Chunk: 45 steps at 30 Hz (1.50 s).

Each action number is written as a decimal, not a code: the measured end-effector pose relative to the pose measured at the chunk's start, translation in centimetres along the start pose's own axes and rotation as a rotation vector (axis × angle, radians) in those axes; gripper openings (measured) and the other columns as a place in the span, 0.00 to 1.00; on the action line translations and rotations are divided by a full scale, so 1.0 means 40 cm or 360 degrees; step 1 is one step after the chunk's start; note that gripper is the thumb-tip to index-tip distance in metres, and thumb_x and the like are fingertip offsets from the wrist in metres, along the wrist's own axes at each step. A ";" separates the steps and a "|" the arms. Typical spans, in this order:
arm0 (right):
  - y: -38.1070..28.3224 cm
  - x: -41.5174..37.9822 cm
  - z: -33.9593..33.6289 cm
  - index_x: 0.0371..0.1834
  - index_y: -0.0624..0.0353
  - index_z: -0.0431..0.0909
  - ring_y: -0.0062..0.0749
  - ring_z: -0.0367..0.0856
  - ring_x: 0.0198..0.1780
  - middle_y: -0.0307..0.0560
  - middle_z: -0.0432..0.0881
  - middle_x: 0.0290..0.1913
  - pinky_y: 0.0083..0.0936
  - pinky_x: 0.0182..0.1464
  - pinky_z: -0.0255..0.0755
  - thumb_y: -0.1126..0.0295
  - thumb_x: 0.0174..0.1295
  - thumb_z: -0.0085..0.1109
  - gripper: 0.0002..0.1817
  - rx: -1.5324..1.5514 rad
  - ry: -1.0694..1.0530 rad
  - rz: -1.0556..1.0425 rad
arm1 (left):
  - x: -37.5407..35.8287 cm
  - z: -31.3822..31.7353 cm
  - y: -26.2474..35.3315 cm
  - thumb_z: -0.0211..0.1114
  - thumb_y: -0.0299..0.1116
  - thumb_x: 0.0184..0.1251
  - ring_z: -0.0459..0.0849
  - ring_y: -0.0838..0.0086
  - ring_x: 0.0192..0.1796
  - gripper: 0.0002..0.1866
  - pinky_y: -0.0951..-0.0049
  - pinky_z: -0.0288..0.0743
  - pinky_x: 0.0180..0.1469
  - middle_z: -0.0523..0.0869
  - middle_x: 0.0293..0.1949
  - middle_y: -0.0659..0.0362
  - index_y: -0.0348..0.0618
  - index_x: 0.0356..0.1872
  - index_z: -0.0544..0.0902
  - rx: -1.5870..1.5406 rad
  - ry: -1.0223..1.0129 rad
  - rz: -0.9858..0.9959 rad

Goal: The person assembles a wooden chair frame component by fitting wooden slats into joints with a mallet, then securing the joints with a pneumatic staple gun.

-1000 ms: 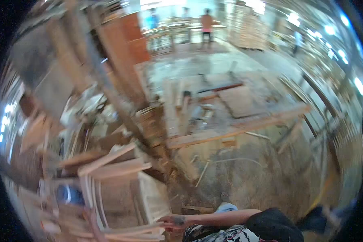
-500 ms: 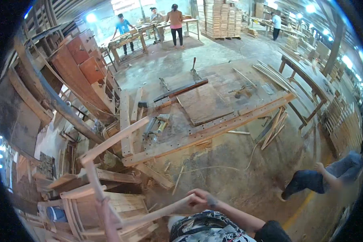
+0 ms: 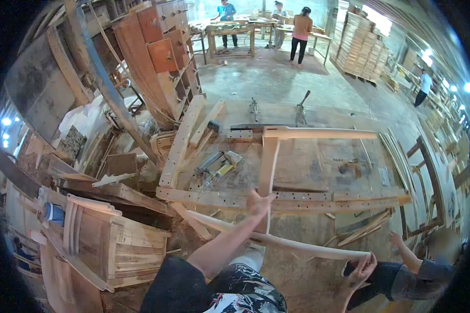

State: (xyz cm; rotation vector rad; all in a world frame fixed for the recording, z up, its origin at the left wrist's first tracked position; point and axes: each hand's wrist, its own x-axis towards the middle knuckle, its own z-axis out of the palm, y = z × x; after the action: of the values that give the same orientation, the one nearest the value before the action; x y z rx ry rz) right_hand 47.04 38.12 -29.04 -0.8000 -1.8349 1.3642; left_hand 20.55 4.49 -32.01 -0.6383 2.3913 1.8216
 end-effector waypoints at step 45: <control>0.559 0.794 0.960 0.62 0.64 0.75 0.44 0.80 0.49 0.54 0.80 0.47 0.37 0.55 0.74 0.61 0.69 0.65 0.24 -0.1008 -0.0801 0.0225 | 0.816 0.320 -0.178 0.75 0.51 0.54 0.80 0.51 0.55 0.31 0.51 0.72 0.57 0.78 0.49 0.47 0.39 0.50 0.73 0.1658 0.0072 0.0084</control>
State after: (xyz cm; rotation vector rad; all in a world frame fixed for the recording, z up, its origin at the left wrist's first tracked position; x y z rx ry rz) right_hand -0.94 49.12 -52.69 -0.9681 -2.7248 1.1337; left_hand -9.06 5.74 -52.02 -0.4611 2.8797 0.3630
